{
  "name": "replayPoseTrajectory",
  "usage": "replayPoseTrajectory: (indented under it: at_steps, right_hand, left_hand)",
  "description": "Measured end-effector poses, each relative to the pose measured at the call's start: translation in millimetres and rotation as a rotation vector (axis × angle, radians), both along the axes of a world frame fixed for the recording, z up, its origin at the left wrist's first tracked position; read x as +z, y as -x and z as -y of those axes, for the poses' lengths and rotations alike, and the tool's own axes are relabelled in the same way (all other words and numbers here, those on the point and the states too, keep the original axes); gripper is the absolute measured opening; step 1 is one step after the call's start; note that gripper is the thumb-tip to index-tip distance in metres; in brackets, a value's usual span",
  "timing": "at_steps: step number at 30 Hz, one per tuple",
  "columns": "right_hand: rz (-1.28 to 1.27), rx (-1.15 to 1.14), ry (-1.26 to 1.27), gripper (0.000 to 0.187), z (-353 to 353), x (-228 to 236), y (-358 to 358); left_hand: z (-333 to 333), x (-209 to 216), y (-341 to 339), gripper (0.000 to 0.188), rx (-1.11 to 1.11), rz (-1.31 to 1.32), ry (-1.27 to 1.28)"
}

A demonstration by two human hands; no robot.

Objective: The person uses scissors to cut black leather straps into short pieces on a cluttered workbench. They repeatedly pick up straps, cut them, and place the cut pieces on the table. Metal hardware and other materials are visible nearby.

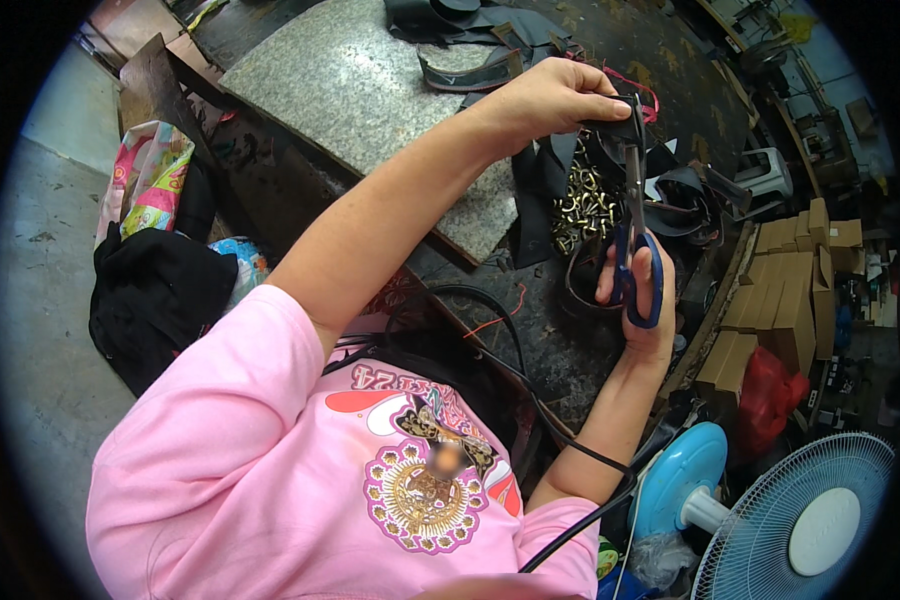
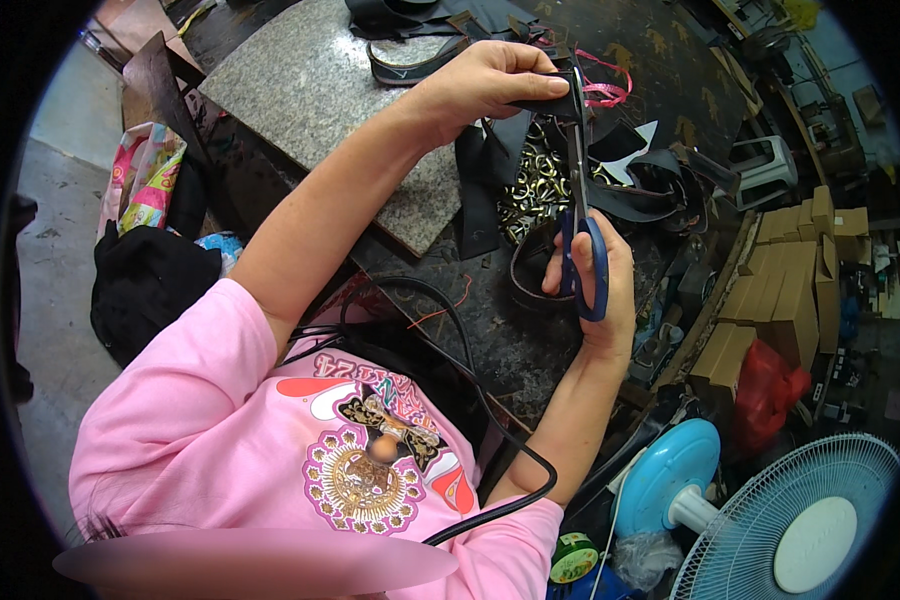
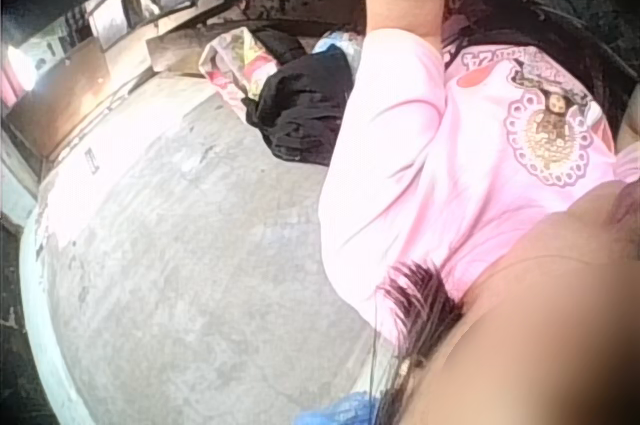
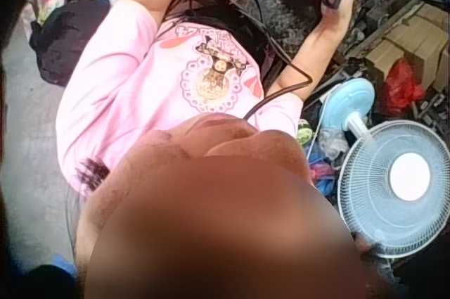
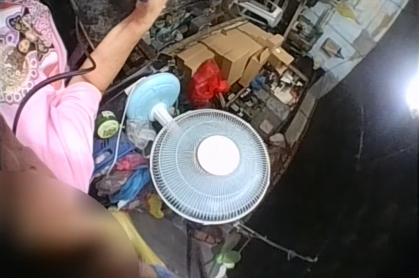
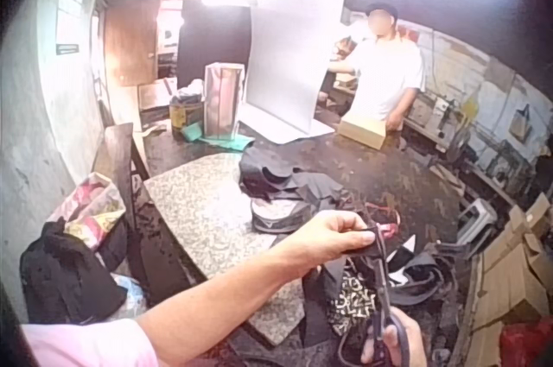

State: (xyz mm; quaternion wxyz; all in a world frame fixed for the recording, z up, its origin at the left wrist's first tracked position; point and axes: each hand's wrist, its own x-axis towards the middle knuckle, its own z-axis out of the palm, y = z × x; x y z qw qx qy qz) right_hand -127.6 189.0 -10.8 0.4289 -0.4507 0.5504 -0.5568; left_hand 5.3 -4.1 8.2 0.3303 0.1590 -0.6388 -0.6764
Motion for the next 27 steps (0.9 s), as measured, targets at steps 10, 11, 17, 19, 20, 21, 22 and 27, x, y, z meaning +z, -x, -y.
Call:
replayPoseTrajectory:
  at_steps: [10, 11, 17, 19, 20, 21, 22, 27]
  right_hand:
    - [0.0, -0.006, 0.028, 0.06, -2.0, 2.3, -2.7]
    - [-0.004, -0.005, 0.021, 0.059, -1.6, 3.2, -2.8]
    - [-0.02, -0.022, -0.004, 0.052, 1.8, 3.8, -4.1]
    - [-0.028, -0.035, -0.006, 0.051, 2.1, 2.6, -4.6]
    - [-0.05, -0.03, -0.007, 0.052, 2.1, 2.1, -4.7]
    - [-0.072, -0.025, -0.008, 0.054, 1.9, 1.4, -4.9]
    - [-0.093, -0.02, -0.01, 0.056, 1.8, 0.7, -5.3]
    - [-0.074, -0.053, -0.001, 0.047, 4.6, -2.5, -6.7]
  left_hand:
    - [0.1, -4.9, 5.6, 0.016, 0.055, -0.077, 0.117]
    - [-0.2, -5.9, 6.2, 0.016, 0.068, -0.076, 0.127]
    - [-4.8, -10.3, 10.3, 0.019, 0.151, -0.126, 0.151]
    - [-5.8, -10.7, 10.8, 0.018, 0.161, -0.131, 0.155]
    - [-6.0, -10.7, 11.0, 0.018, 0.159, -0.13, 0.148]
    - [-6.1, -10.7, 11.1, 0.018, 0.158, -0.128, 0.14]
    - [-6.0, -10.6, 11.1, 0.018, 0.144, -0.116, 0.127]
    - [-5.4, -10.1, 10.7, 0.018, 0.064, -0.091, 0.043]
